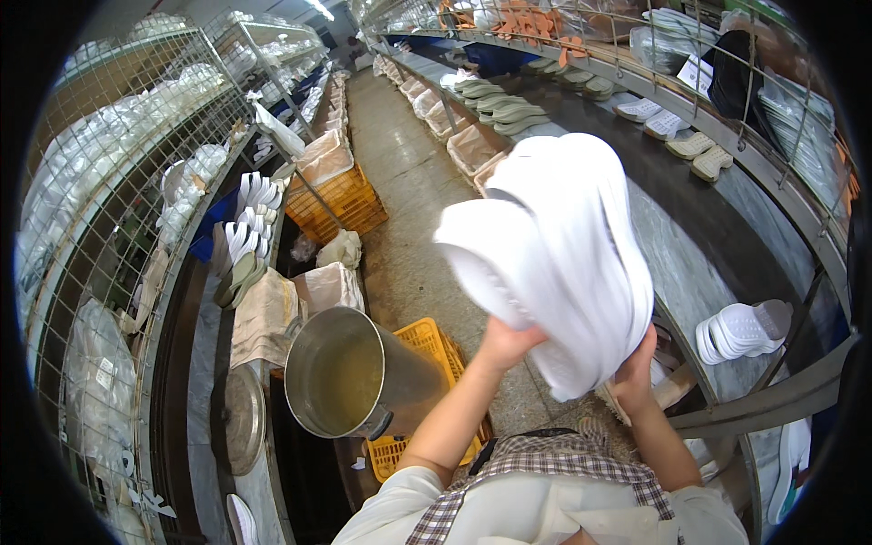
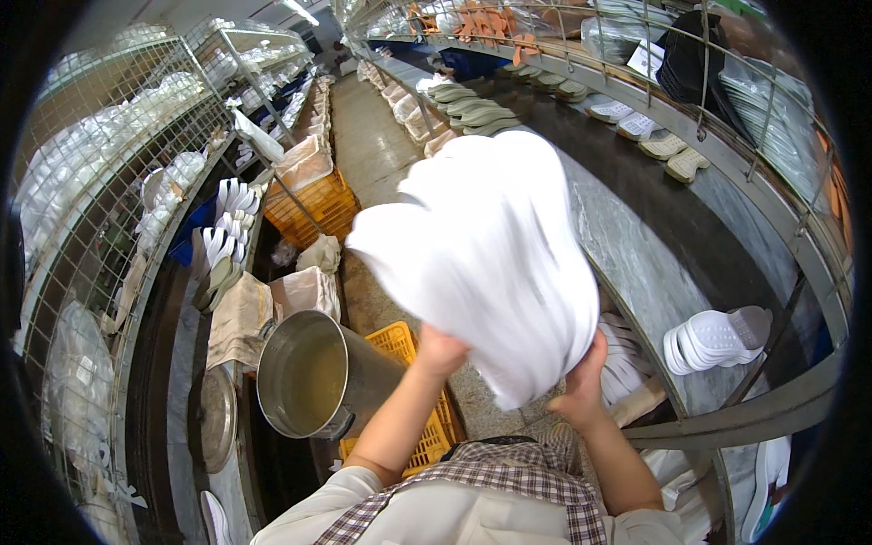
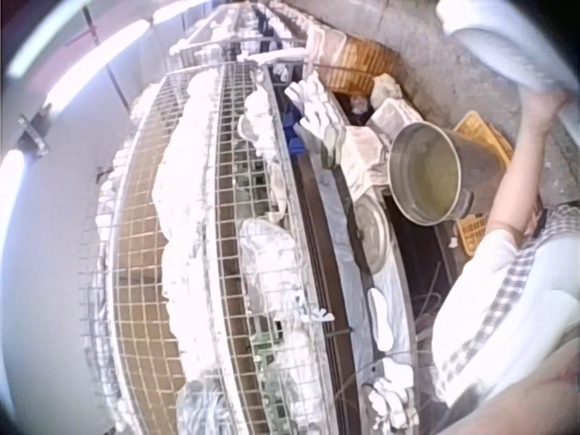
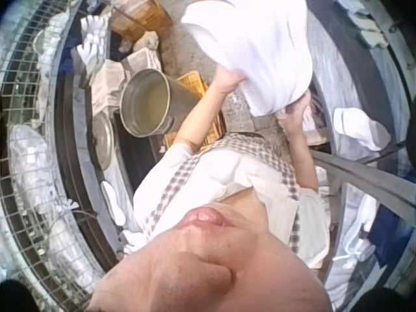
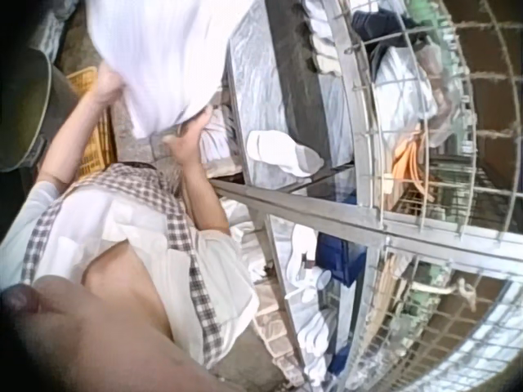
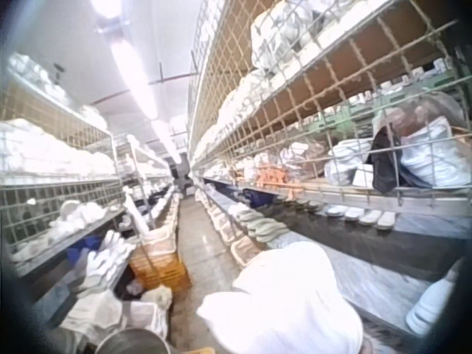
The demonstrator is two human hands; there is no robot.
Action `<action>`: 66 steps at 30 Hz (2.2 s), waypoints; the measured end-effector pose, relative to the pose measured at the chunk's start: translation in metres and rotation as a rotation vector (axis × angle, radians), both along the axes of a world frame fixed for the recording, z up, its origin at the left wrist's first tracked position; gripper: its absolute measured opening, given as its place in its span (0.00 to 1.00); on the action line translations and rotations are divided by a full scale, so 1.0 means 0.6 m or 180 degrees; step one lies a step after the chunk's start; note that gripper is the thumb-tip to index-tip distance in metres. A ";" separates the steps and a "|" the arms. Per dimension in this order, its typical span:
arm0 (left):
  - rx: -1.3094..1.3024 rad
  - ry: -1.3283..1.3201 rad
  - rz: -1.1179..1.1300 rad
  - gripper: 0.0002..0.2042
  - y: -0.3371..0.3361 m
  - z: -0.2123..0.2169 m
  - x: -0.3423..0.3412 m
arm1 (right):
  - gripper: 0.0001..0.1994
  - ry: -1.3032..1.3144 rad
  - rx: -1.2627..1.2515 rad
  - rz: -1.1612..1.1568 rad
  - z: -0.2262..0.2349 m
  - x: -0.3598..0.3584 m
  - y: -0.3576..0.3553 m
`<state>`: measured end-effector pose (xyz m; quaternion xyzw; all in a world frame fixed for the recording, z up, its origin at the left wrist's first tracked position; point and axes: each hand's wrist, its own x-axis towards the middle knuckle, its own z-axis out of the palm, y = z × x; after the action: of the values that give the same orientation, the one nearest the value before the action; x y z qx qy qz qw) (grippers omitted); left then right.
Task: The person unpacks white slippers from a plastic bag, stacks them, and places them into fabric bins on a shelf. They also handle a small paper and a wallet while moving around the storage area.
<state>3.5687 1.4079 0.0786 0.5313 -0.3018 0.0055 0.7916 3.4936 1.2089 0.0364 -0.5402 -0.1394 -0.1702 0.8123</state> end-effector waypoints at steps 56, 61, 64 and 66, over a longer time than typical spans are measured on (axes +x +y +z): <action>-0.1259 0.3813 -0.0636 0.27 0.118 -0.129 -0.105 | 0.40 0.3892 0.0511 0.2688 -0.011 0.028 0.088; -0.1074 0.3087 -0.0256 0.26 0.123 -0.109 -0.112 | 0.36 0.2661 0.0542 0.2318 -0.014 0.025 0.092; -0.1077 0.2454 -0.0284 0.26 0.129 -0.100 -0.109 | 0.39 0.2072 0.0560 0.2192 0.000 0.025 0.089; -0.1238 0.2376 -0.0341 0.25 0.133 -0.096 -0.108 | 0.43 0.1797 0.0460 0.2240 0.014 0.026 0.086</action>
<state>3.5036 1.4878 0.0208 0.3212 -0.0150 -0.1716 0.9312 3.5092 1.2604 0.0451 -0.4270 -0.0754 0.2608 0.8625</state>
